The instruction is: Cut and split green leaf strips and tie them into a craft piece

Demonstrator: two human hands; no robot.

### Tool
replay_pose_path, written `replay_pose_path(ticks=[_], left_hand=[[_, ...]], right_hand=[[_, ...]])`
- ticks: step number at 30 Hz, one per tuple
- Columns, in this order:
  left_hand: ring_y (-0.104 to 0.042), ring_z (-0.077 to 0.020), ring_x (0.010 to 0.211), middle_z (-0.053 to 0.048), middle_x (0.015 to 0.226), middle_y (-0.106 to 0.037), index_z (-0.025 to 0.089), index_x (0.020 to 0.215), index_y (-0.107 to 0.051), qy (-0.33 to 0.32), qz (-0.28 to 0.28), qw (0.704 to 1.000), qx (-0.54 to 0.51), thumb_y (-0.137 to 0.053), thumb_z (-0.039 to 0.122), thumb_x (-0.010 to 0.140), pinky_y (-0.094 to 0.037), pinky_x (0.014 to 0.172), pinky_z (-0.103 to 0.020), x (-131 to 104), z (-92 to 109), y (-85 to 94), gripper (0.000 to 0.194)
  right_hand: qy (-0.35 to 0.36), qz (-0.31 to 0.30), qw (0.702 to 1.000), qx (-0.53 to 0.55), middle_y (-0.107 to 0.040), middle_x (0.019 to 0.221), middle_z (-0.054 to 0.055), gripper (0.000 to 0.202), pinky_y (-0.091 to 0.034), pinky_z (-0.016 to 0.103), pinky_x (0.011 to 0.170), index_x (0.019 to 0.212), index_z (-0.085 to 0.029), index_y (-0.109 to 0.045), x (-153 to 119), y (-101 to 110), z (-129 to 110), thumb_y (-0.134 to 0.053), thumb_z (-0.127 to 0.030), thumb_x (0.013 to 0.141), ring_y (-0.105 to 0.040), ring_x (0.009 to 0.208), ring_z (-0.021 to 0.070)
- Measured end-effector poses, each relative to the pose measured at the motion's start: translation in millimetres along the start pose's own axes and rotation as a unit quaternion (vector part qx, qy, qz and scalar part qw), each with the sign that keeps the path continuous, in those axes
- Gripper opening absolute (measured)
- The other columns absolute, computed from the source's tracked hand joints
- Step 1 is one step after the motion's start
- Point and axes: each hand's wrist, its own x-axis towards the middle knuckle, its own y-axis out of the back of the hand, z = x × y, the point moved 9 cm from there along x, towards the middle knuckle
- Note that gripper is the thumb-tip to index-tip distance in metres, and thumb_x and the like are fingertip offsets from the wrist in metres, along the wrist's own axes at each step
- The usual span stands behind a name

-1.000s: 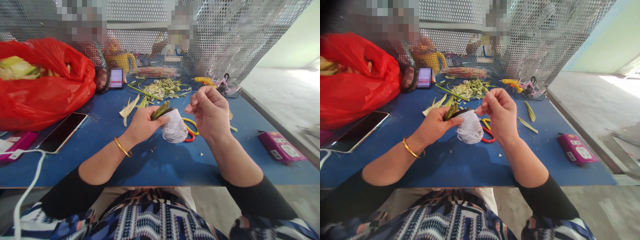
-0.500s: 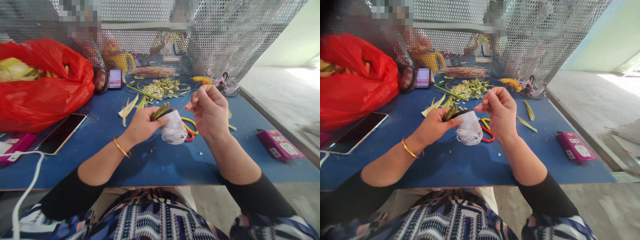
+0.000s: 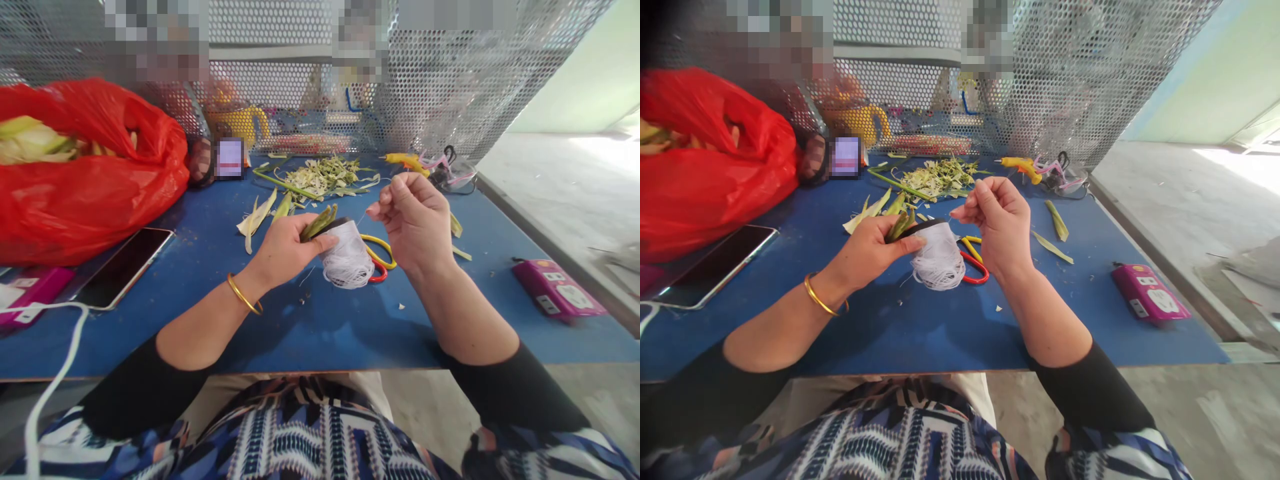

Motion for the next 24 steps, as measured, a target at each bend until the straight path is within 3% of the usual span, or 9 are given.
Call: replay_pose_path(ticks=[5,8,11,13,15,18,24], left_hand=[[-0.038,-0.0104,0.058,0.005,0.059,-0.043,0.019,0.065,-0.052,0.002,0.005,1.000,0.001,-0.066,0.040,0.078,-0.037,0.055,-0.025,0,1,0.9,0.028],[-0.037,-0.0105,0.058,0.006,0.058,-0.041,0.019,0.062,-0.050,0.011,0.009,1.000,-0.002,-0.066,0.036,0.077,-0.037,0.056,-0.026,0,0,1.8,0.027],[-0.034,-0.0106,0.058,0.006,0.058,-0.039,0.020,0.060,-0.048,0.023,0.025,0.999,0.001,-0.067,0.033,0.075,-0.033,0.054,-0.026,0,-2,4.9,0.027],[-0.033,-0.0107,0.058,0.006,0.057,-0.038,0.020,0.060,-0.048,0.028,0.041,0.999,0.003,-0.067,0.032,0.074,-0.029,0.052,-0.026,0,-4,8.0,0.027],[-0.033,-0.0108,0.058,0.005,0.058,-0.039,0.019,0.061,-0.050,0.031,0.053,0.998,-0.002,-0.068,0.032,0.074,-0.028,0.052,-0.026,0,-6,10.8,0.025],[-0.035,-0.0112,0.059,0.005,0.059,-0.042,0.019,0.064,-0.053,0.032,0.053,0.998,-0.013,-0.067,0.033,0.075,-0.030,0.054,-0.026,1,-8,11.9,0.024],[-0.032,-0.0105,0.058,0.006,0.057,-0.037,0.020,0.059,-0.046,0.026,0.061,0.998,0.005,-0.069,0.033,0.075,-0.027,0.053,-0.027,0,-7,14.0,0.031]], right_hand=[[-0.002,-0.005,0.998,-0.055,-0.069,0.094,0.002,0.020,-0.057,0.027,0.066,0.088,-0.024,-0.060,3,1,7,-0.068,-0.042,0.088,-0.072,0.082,0.0148],[0.059,0.036,0.989,-0.130,-0.069,0.105,0.002,0.020,-0.057,0.030,0.070,0.098,-0.026,-0.065,8,14,-2,-0.074,-0.034,0.083,-0.071,0.086,0.0162],[0.130,0.069,0.967,-0.207,-0.067,0.095,0.002,0.014,-0.055,0.032,0.072,0.092,-0.024,-0.067,9,24,-22,-0.074,-0.029,0.081,-0.066,0.085,0.0172],[0.138,0.039,0.958,-0.247,-0.064,0.081,0.001,0.009,-0.051,0.032,0.067,0.081,-0.022,-0.065,7,18,-31,-0.072,-0.028,0.084,-0.061,0.077,0.0163],[0.111,-0.026,0.956,-0.272,-0.059,0.070,0.000,0.016,-0.046,0.030,0.062,0.073,-0.021,-0.064,3,5,-34,-0.072,-0.030,0.084,-0.054,0.067,0.0140],[0.061,-0.109,0.952,-0.280,-0.059,0.066,-0.001,0.023,-0.041,0.029,0.058,0.070,-0.019,-0.064,-8,-16,-29,-0.075,-0.037,0.080,-0.049,0.061,0.0122],[0.043,-0.160,0.943,-0.288,-0.059,0.068,-0.001,0.016,-0.039,0.028,0.061,0.069,-0.019,-0.061,-17,-33,-19,-0.071,-0.026,0.079,-0.047,0.064,0.0120]])
